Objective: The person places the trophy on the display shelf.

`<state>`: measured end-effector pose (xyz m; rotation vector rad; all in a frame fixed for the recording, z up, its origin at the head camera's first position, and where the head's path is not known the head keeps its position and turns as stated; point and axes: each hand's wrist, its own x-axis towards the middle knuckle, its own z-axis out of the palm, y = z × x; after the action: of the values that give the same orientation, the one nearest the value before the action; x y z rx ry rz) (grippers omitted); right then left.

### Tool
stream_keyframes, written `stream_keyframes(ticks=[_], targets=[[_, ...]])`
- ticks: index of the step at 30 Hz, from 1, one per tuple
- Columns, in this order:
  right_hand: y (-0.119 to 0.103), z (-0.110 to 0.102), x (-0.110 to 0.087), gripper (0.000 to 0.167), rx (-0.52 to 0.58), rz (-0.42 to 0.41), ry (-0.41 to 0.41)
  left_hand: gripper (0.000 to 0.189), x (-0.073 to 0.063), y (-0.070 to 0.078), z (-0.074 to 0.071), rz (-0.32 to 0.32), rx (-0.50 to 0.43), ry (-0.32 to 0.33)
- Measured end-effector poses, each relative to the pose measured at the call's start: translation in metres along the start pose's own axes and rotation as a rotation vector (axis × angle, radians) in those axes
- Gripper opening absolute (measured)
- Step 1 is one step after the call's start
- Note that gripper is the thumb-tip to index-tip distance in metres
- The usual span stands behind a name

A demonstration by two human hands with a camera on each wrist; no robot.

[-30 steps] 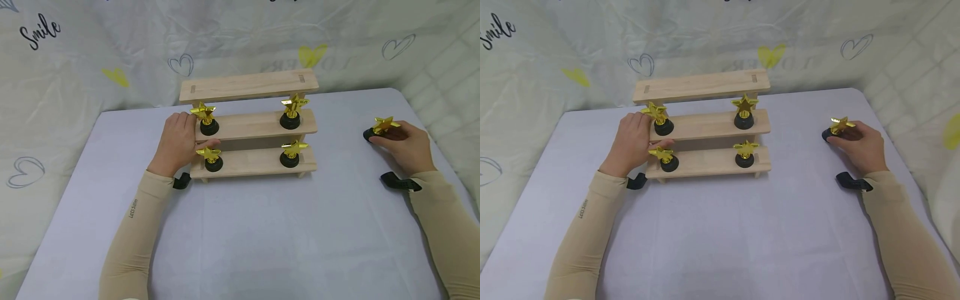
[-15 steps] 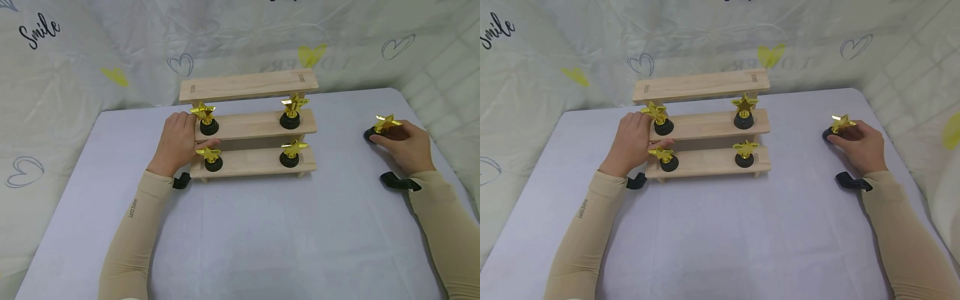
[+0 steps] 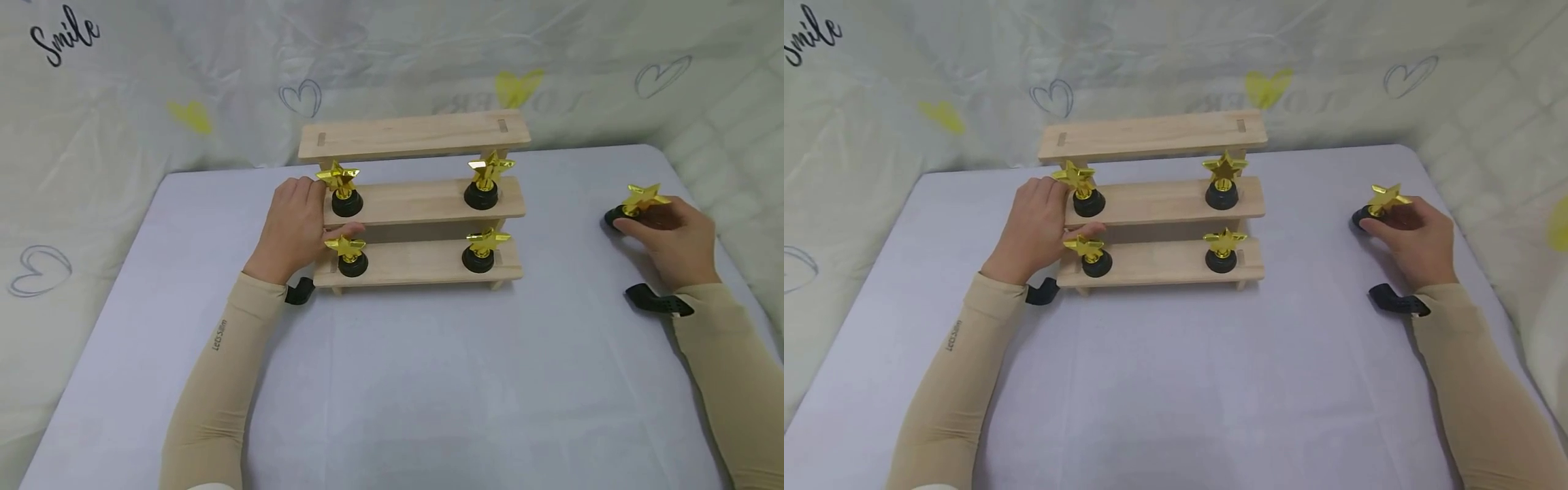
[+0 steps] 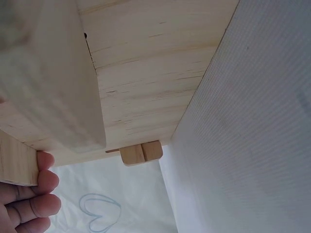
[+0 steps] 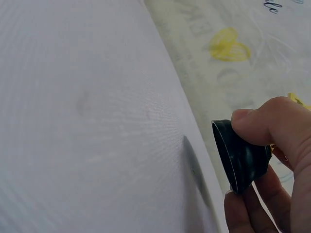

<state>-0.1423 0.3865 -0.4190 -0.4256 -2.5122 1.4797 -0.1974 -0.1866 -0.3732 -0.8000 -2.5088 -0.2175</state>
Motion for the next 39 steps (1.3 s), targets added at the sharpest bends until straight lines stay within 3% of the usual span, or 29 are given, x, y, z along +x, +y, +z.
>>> stream_keyframes(ticks=[6, 12, 20, 25, 27, 32, 39], targets=[[-0.004, -0.004, -0.002, 0.038, 0.063, 0.028, 0.021, 0.095, 0.001, 0.003, 0.005, 0.025, 0.003, 0.043], [-0.01, -0.008, 0.0, 0.039, 0.13, -0.017, 0.032, 0.095, 0.004, 0.008, 0.01, 0.048, 0.019, 0.081], [-0.025, -0.013, 0.003, 0.045, 0.183, -0.057, 0.005, 0.097, 0.01, 0.013, 0.015, 0.039, 0.029, 0.039], [-0.04, -0.01, 0.006, 0.047, 0.332, -0.118, -0.067, 0.099, 0.01, 0.014, 0.017, 0.032, 0.019, 0.043], [-0.047, -0.009, 0.006, 0.047, 0.308, -0.142, -0.082, 0.099, 0.01, 0.014, 0.017, 0.03, 0.015, 0.034], [-0.066, -0.008, 0.006, 0.041, 0.098, -0.191, -0.076, 0.09, 0.011, 0.013, 0.019, 0.029, 0.008, 0.013], [-0.096, -0.004, 0.007, 0.043, 0.112, -0.228, -0.116, 0.083, 0.012, 0.013, 0.02, 0.017, 0.005, 0.003]])
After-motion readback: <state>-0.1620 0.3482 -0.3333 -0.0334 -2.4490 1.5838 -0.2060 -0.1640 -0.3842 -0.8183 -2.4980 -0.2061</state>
